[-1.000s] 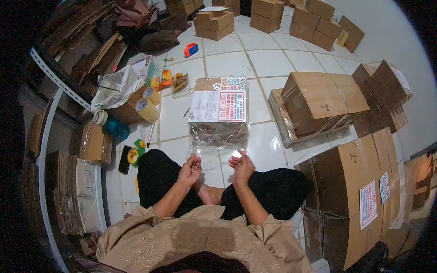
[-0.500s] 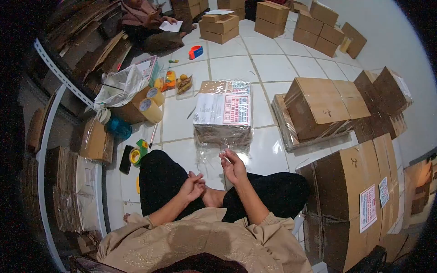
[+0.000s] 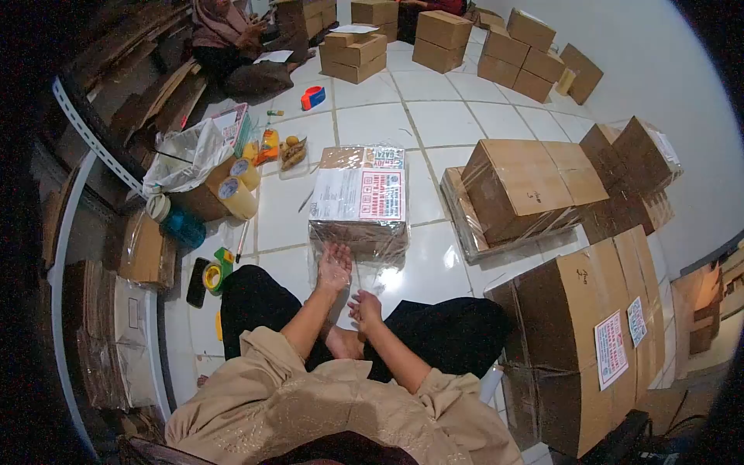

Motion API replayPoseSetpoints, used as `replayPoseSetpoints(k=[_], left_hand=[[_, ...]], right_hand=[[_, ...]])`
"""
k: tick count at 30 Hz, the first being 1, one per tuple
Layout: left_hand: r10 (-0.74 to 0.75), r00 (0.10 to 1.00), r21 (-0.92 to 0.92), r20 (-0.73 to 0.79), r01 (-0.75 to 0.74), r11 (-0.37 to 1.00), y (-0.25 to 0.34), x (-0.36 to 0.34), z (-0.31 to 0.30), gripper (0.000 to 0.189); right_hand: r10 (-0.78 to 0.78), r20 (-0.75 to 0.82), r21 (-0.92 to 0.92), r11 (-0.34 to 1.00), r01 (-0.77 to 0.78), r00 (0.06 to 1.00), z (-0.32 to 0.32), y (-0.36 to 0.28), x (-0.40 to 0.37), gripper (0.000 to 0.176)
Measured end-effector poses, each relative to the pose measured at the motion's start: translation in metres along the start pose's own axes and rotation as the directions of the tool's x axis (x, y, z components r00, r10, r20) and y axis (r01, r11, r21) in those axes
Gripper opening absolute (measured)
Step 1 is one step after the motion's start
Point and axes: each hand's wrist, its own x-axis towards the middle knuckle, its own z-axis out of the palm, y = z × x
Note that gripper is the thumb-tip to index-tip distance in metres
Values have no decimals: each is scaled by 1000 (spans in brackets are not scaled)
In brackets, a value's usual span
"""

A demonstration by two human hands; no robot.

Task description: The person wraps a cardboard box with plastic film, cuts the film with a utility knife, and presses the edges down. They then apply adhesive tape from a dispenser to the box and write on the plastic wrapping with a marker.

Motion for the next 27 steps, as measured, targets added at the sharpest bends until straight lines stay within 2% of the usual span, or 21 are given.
replayPoseSetpoints(k=[1,3,5,7,8,9,10,11,12,13,15,16,17,19,20,21,22,24,25,27], left_hand=[[7,1000,13,2,-7,1000,3,1,0,29],[26,999,24,39,-27,999,5,4,-4,25],[10,1000,62,5,-10,998,6,8,-8,18],[171,983,102,-61,-164,981,7,10,-11,11],[-140,917,113,373,105,988,23,98,-110,21],[-136,916,115,376,100,988,23,90,-97,21],[22,990,91,138,-35,995,21,67,-71,23],[179,977,100,-115,-168,981,21,50,-52,25],[128,962,104,-241,-106,989,24,47,-47,25],[127,961,101,-247,-105,989,23,43,-42,25],[43,978,164,-206,-9,986,19,42,-38,25],[46,977,162,-208,-11,987,19,41,-36,25],[82,976,186,-203,-44,982,17,42,-36,23],[117,973,211,-197,-75,975,17,44,-37,22],[99,976,123,-195,-75,989,18,37,-30,18],[80,978,36,-192,-74,997,20,26,-22,14],[77,978,36,-194,-71,997,22,13,-15,14],[96,972,-189,-215,-138,972,28,-11,-2,18],[98,971,-188,-217,-140,972,31,-3,-12,18],[132,987,-226,-89,-149,963,38,13,-31,22]], right_hand=[[9,103,-45,999,-4,995,5,-7,13,25],[-198,79,-22,979,201,977,23,-26,19,28],[-307,96,113,948,296,947,33,-47,44,48],[-349,50,188,923,335,936,36,-67,41,48],[-383,7,258,893,368,924,37,-75,39,49],[-386,13,261,892,369,923,35,-78,40,49],[-463,15,352,832,429,886,30,-79,41,48],[-534,6,438,762,478,846,26,-78,41,48],[-555,-58,324,776,541,830,29,-75,37,48],[-551,-58,320,780,538,833,30,-75,33,48],[-471,-63,523,735,431,880,34,-80,28,47],[-442,-11,604,712,358,897,35,-84,26,43],[-440,-8,603,714,356,898,35,-88,25,43],[-361,87,643,732,225,928,34,-94,23,44],[-307,86,689,706,166,948,31,-92,29,38],[-306,83,689,705,167,948,28,-90,34,38],[-276,72,634,755,169,959,25,-88,38,34],[-244,59,574,802,167,968,23,-85,38,31],[-288,32,552,804,224,957,24,-81,37,30],[-332,6,532,800,279,943,31,-79,29,28]])
